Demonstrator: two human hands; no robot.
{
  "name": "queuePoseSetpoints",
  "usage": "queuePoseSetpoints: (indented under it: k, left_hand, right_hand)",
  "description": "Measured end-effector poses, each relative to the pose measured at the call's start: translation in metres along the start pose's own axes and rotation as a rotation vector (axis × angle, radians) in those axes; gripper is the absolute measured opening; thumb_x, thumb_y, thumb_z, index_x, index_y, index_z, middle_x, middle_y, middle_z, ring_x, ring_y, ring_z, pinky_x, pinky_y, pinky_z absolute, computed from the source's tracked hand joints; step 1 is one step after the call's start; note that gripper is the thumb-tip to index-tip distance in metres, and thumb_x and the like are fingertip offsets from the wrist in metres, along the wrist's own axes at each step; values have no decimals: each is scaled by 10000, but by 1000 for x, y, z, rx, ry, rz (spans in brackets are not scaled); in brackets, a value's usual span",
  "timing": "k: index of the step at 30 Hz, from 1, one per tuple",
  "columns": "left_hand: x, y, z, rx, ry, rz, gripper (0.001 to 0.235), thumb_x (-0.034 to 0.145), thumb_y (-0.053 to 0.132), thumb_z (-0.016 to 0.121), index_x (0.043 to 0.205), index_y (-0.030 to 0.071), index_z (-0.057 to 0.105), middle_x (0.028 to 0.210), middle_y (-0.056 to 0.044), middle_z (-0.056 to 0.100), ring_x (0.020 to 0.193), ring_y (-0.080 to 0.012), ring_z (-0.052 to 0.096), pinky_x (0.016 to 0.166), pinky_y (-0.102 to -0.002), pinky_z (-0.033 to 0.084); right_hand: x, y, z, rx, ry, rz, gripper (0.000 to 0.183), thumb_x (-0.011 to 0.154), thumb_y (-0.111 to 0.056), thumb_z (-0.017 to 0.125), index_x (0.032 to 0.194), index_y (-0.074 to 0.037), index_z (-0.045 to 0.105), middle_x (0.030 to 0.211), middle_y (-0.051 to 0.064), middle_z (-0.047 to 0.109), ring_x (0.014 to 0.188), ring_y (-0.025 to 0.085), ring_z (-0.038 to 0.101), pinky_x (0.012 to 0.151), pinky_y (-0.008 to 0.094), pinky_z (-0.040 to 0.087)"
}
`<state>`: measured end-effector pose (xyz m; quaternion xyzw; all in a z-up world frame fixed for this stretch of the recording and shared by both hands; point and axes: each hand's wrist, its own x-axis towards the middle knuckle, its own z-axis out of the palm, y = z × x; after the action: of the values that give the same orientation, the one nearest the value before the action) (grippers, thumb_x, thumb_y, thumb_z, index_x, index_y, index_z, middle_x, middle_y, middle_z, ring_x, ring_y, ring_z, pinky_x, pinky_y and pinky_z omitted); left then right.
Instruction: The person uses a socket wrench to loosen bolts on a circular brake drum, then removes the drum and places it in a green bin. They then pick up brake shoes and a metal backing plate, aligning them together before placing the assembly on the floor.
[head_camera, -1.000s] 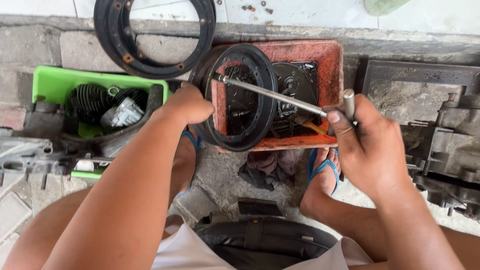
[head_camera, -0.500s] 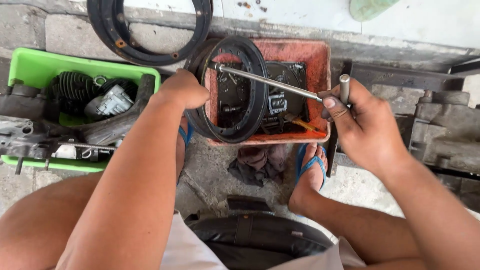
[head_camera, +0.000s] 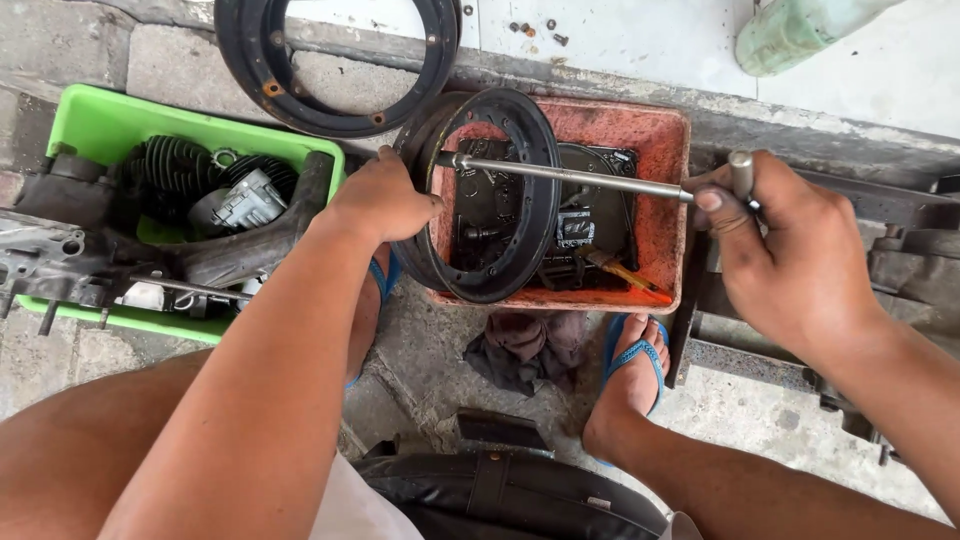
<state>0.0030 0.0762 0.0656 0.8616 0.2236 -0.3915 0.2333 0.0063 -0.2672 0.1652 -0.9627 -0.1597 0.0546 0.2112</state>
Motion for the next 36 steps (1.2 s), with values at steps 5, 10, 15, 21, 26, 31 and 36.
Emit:
queuePoseSetpoints:
  k: [5, 10, 15, 21, 26, 31, 36]
  left_hand:
    - [-7, -2, -4, -11, -22, 22, 1000, 982, 471, 599, 1641, 26, -7, 1694, -181, 182, 1539, -354, 254, 1210, -417, 326]
    - [-8, -1, -3, -38, -13, 41, 1015, 960, 453, 632, 1639, 14, 19, 1658, -207, 262, 1494, -364, 344, 1161, -435, 395]
    - [-2, -6, 1, -43, 9, 59, 1012, 960, 465, 622, 1634, -2, 29, 1654, -219, 258, 1491, -381, 337, 1151, -452, 394]
    - [8, -11, 6, -23, 36, 80, 1004, 952, 460, 632, 1627, -23, 67, 1622, -225, 319, 1468, -381, 372, 1133, -442, 411]
    - [9, -12, 8, -32, 45, 86, 981, 943, 474, 632, 1612, -14, 106, 1624, -219, 312, 1473, -378, 363, 1144, -442, 394]
    - [12, -12, 8, -12, 64, 107, 1003, 935, 472, 638, 1617, -35, 104, 1587, -235, 369, 1442, -390, 404, 1117, -452, 419]
    - [-7, -5, 0, -120, 26, 30, 969, 936, 416, 664, 1604, -23, 115, 1638, -225, 289, 1498, -376, 330, 1189, -454, 358]
  right_hand:
    - [2, 7, 4, -72, 39, -95, 153, 1136, -164, 620, 1021, -63, 614, 1032, 36, 764, 838, 364, 695, 636, 495, 465]
    - [4, 13, 5, -37, 49, -81, 221, 1138, -164, 612, 957, -49, 556, 1113, 16, 783, 843, 320, 699, 661, 470, 462]
    - [2, 10, -2, 3, 78, -98, 79, 1180, -112, 625, 1168, -84, 698, 1009, -2, 741, 881, 222, 695, 771, 398, 490]
    - [7, 7, 1, 22, 66, -58, 108, 1161, -126, 609, 1088, -78, 671, 1037, -23, 749, 907, 209, 698, 794, 396, 487]
    - [7, 8, 1, 70, 53, -66, 111, 1183, -113, 604, 1114, -78, 684, 984, -15, 716, 796, 170, 614, 756, 354, 449]
    - [13, 13, -2, 17, 89, -245, 78, 1182, -64, 659, 1111, -34, 657, 1137, 87, 767, 951, 270, 709, 774, 404, 490]
    - [31, 19, -13, -253, 72, -842, 56, 1053, -61, 697, 1090, -20, 686, 1025, 146, 743, 963, 318, 716, 1125, 595, 580]
